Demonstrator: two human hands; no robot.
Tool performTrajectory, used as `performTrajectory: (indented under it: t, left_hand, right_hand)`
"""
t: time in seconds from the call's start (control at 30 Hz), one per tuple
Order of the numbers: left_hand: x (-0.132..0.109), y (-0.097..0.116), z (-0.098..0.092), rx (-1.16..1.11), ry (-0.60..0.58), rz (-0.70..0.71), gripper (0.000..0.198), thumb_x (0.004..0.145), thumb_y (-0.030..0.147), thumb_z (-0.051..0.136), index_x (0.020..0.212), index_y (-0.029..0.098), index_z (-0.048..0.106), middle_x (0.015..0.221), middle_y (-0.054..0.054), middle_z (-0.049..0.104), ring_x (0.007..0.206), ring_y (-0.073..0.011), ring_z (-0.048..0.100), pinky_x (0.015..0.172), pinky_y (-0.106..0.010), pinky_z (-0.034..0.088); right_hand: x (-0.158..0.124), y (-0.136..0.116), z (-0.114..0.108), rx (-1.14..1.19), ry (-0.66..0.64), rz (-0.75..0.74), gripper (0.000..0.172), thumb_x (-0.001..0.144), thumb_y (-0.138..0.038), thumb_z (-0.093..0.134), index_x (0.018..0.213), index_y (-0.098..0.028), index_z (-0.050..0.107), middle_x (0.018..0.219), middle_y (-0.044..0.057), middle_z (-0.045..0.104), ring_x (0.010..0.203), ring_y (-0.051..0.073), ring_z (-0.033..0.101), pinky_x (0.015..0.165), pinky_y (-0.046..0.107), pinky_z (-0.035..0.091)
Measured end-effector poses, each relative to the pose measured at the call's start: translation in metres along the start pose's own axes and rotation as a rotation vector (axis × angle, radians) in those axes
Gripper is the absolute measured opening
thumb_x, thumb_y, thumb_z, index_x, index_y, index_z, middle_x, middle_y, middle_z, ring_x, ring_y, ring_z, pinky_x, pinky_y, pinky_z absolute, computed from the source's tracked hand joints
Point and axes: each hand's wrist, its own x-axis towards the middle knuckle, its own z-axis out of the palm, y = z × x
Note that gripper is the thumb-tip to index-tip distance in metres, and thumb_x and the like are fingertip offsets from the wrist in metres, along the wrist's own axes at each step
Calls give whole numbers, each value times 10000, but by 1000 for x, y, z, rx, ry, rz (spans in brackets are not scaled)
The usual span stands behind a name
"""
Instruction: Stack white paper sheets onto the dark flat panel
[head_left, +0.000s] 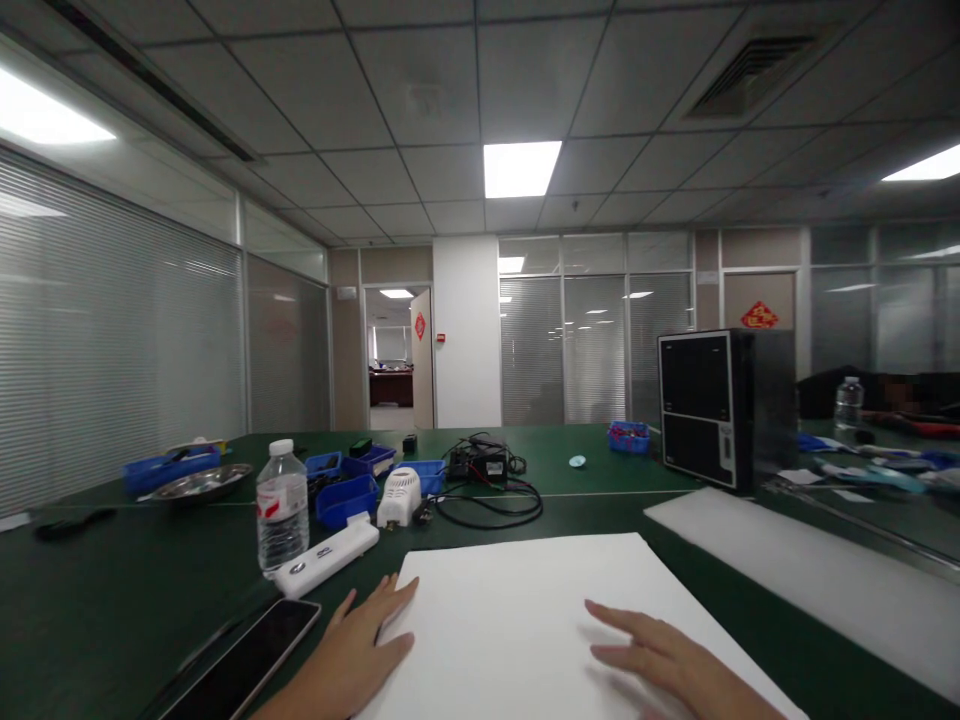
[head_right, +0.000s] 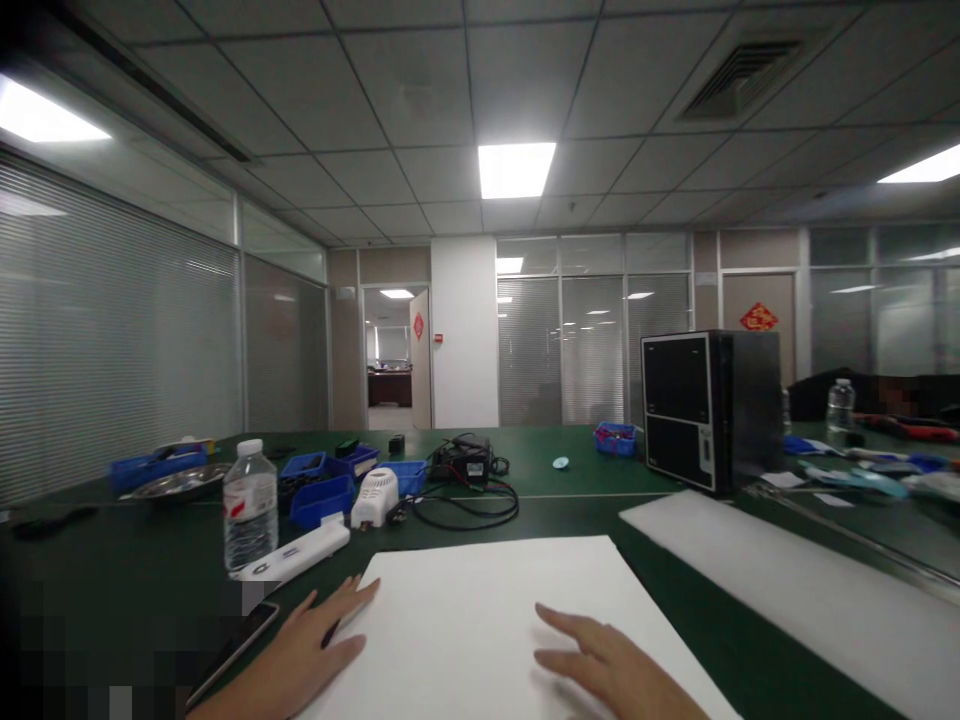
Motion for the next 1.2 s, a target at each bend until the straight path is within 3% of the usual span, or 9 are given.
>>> performTrajectory:
  t: [0.17, 0.27, 0.33, 0.4, 0.5, 0.63, 0.73, 0.87, 1.2]
  left_hand:
    - [2, -1, 1, -13, -22, -4, 647, 905, 348, 457, 1538, 240, 379, 1638, -53, 252, 1543, -225, 165, 1260, -537, 85]
    - [2, 0, 2, 16, -25, 0, 610, 928, 367, 435, 1529, 263, 399, 1641, -46, 253, 1544, -227, 159, 1261, -529, 98]
    - [1, 1, 2, 42, -10, 9, 602, 935, 380, 429, 1525, 260, 410, 1639, -54, 270, 1542, -235, 175, 1259, -532, 113]
    - [0, 2, 2, 67, 10, 19, 596, 942, 391, 417, 1522, 253, 418, 1635, -63, 294, 1538, -244, 196, 1256, -539, 129]
    - [-2, 3, 2, 88, 20, 33, 585, 960, 434, 385, 1517, 260, 431, 1626, -55, 326, 1532, -258, 222, 1254, -548, 147]
    - [-3, 2, 3, 83, 34, 49, 575, 968, 484, 372, 1504, 291, 453, 1614, -27, 357, 1527, -273, 237, 1253, -554, 158]
    - [-3, 2, 3, 88, 33, 54, 578, 974, 490, 362, 1511, 289, 441, 1615, -29, 356, 1527, -273, 238, 1252, -555, 165]
    - [-3, 2, 4, 103, 15, 54, 585, 980, 490, 344, 1515, 274, 436, 1618, -39, 350, 1530, -272, 230, 1252, -561, 158]
    - [-2, -1, 6, 100, 34, 70, 577, 979, 504, 350, 1511, 300, 440, 1613, -19, 364, 1527, -272, 237, 1250, -551, 175]
  right_hand:
    - [-14, 110, -7, -376, 291, 228, 438, 963, -475, 464, 1328, -305, 638, 1487, 79, 546, 1335, 279, 538, 1145, 517, 408]
    - [-38, 187, -18, -636, 350, 465, 547, 873, -451, 532, 1340, -178, 618, 1568, 179, 418, 1404, 351, 446, 1149, 528, 380]
    - [-56, 221, -24, -707, 368, 690, 614, 870, -507, 499, 1301, -87, 626, 1539, 300, 394, 1403, 453, 406, 1064, 629, 410]
    - [-69, 236, -30, -686, 340, 775, 613, 919, -526, 416, 1228, -57, 663, 1389, 370, 524, 1257, 484, 553, 922, 632, 480]
    - [-75, 234, -35, -624, 255, 728, 486, 972, -417, 362, 1079, -121, 733, 1071, 299, 715, 958, 372, 720, 797, 506, 517]
    - [-69, 221, -36, -627, 213, 682, 373, 927, -193, 399, 1091, -154, 731, 1035, 262, 733, 964, 337, 715, 840, 490, 488]
    - [-63, 217, -33, -636, 202, 669, 379, 952, -338, 430, 1069, -141, 731, 1046, 238, 725, 989, 353, 695, 852, 497, 491]
    - [-59, 215, -29, -648, 196, 672, 590, 954, -571, 378, 1024, -102, 731, 1034, 225, 699, 1013, 371, 663, 851, 501, 496]
    - [-53, 188, -35, -682, 224, 620, 391, 961, -325, 362, 938, -141, 706, 923, 179, 709, 881, 327, 667, 791, 479, 488]
